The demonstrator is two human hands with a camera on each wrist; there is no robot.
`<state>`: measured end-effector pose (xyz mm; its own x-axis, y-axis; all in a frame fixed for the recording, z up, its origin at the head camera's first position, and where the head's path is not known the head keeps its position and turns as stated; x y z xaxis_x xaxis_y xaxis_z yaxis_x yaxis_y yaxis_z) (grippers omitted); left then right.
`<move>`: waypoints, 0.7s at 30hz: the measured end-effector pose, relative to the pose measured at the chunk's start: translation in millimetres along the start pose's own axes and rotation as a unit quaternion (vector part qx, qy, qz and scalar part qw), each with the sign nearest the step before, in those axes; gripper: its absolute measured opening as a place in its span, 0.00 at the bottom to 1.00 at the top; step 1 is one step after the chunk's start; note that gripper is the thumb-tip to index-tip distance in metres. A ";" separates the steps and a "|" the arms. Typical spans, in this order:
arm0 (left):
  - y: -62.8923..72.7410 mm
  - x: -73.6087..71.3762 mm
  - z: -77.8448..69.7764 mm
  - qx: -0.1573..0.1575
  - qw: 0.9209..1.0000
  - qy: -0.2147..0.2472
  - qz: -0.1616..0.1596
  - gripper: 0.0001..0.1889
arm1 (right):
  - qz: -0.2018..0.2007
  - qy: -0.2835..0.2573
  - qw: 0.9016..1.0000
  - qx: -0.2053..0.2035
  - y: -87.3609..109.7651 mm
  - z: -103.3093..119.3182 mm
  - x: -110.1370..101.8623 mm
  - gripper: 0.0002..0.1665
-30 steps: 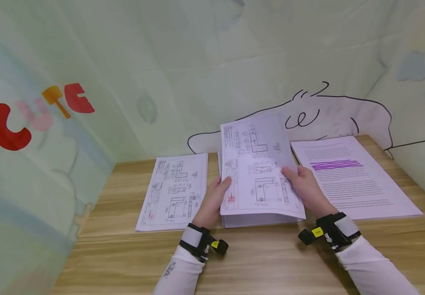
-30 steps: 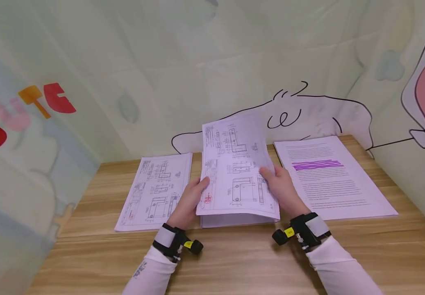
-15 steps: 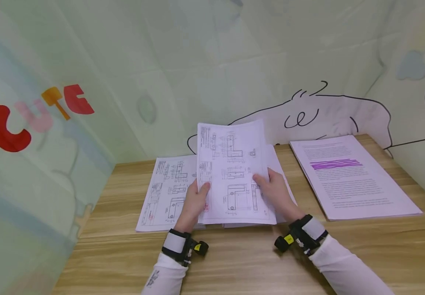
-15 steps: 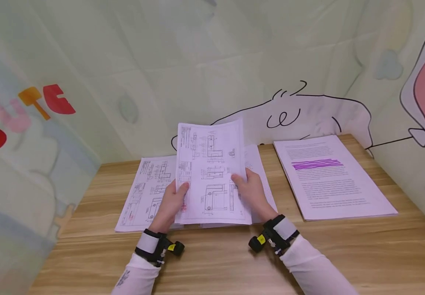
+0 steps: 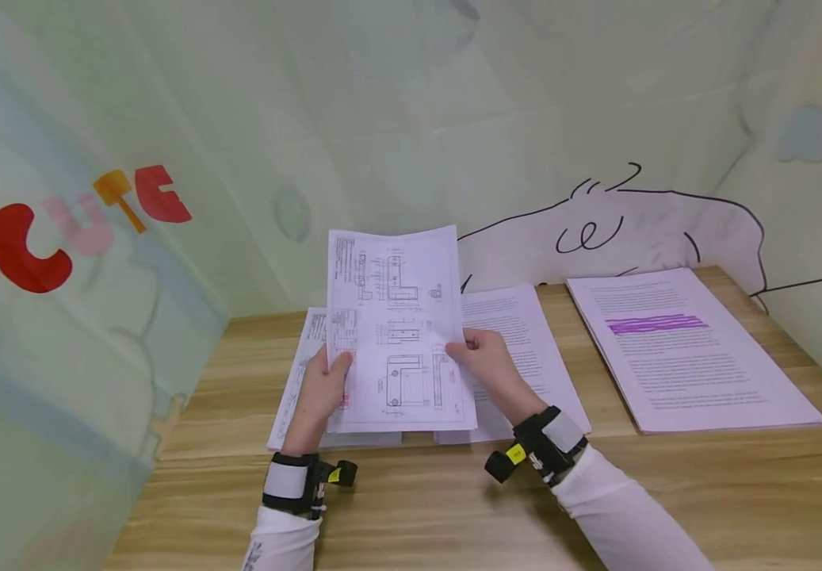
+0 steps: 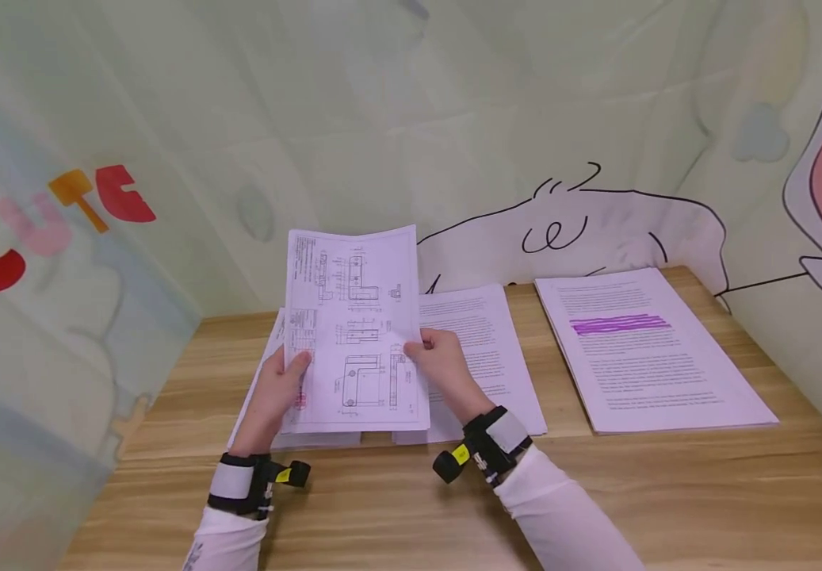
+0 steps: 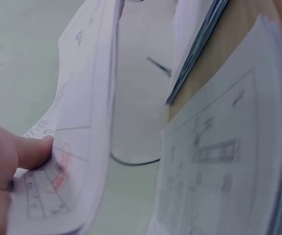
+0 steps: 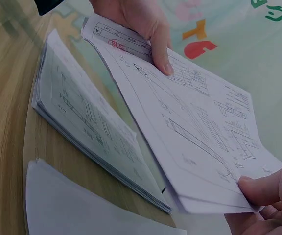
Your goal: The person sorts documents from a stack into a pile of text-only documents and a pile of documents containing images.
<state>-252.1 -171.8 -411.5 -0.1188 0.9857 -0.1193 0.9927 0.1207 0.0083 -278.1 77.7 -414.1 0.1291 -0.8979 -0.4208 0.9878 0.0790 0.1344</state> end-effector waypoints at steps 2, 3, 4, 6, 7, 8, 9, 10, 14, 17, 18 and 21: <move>0.9 -10.9 -2.7 -0.004 1.000 -0.020 -0.001 0.16 | -0.007 0.000 1.000 -0.008 -1.8 4.0 8.2 0.16; 1.1 -16.0 -3.8 -0.005 1.000 -0.029 -0.001 0.16 | -0.007 0.000 1.000 -0.013 -2.8 5.7 12.6 0.15; 1.5 -21.0 -4.6 -0.008 0.999 -0.037 0.000 0.16 | -0.007 0.000 1.000 -0.016 -3.4 7.4 17.1 0.15; 2.5 -31.2 -3.9 -0.016 0.999 -0.052 -0.003 0.16 | -0.002 0.000 1.000 -0.019 -4.5 10.0 26.4 0.14; 2.9 -36.5 -3.4 -0.016 0.998 -0.063 -0.006 0.17 | 0.002 0.004 1.000 -0.021 -5.2 11.2 31.3 0.14; 3.7 -41.7 -2.4 -0.019 0.997 -0.073 -0.012 0.17 | 0.008 0.010 1.000 -0.022 -5.8 12.3 36.3 0.14; 4.5 -47.1 -0.6 -0.022 0.996 -0.084 -0.019 0.17 | 0.017 0.018 0.999 -0.025 -6.5 13.1 41.6 0.14; 5.5 -52.3 1.8 -0.026 0.995 -0.092 -0.025 0.17 | 0.024 0.029 0.999 -0.029 -6.9 14.2 47.0 0.14; 6.7 -70.4 13.5 -0.026 0.991 -0.121 -0.056 0.18 | 0.041 0.082 0.994 -0.064 -10.6 15.9 68.2 0.16; 3.8 -78.6 21.8 -0.023 0.988 -0.134 -0.072 0.18 | 0.026 0.126 0.988 -0.084 -13.6 14.2 81.3 0.20; 2.5 -80.1 24.1 -0.022 0.987 -0.142 -0.075 0.18 | 0.019 0.142 0.986 -0.089 -14.4 13.0 84.8 0.21; -2.3 -82.1 30.1 -0.025 0.982 -0.171 -0.080 0.18 | 0.003 0.178 0.979 -0.096 -16.9 9.9 93.2 0.24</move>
<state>-244.0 -256.6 -431.6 -0.2496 0.8583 -0.4484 0.9587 0.2842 0.0102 -283.6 -11.6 -446.7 0.1229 -0.6919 -0.7115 0.9809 0.1937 -0.0189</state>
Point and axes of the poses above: each hand's wrist, its own y-axis away from the middle knuckle, its own x-axis out of the palm, z = x × y, the point moved 3 cm from there along -y, towards the middle knuckle, and after that the axes turned 14 degrees about y, right-handed, at the moved point
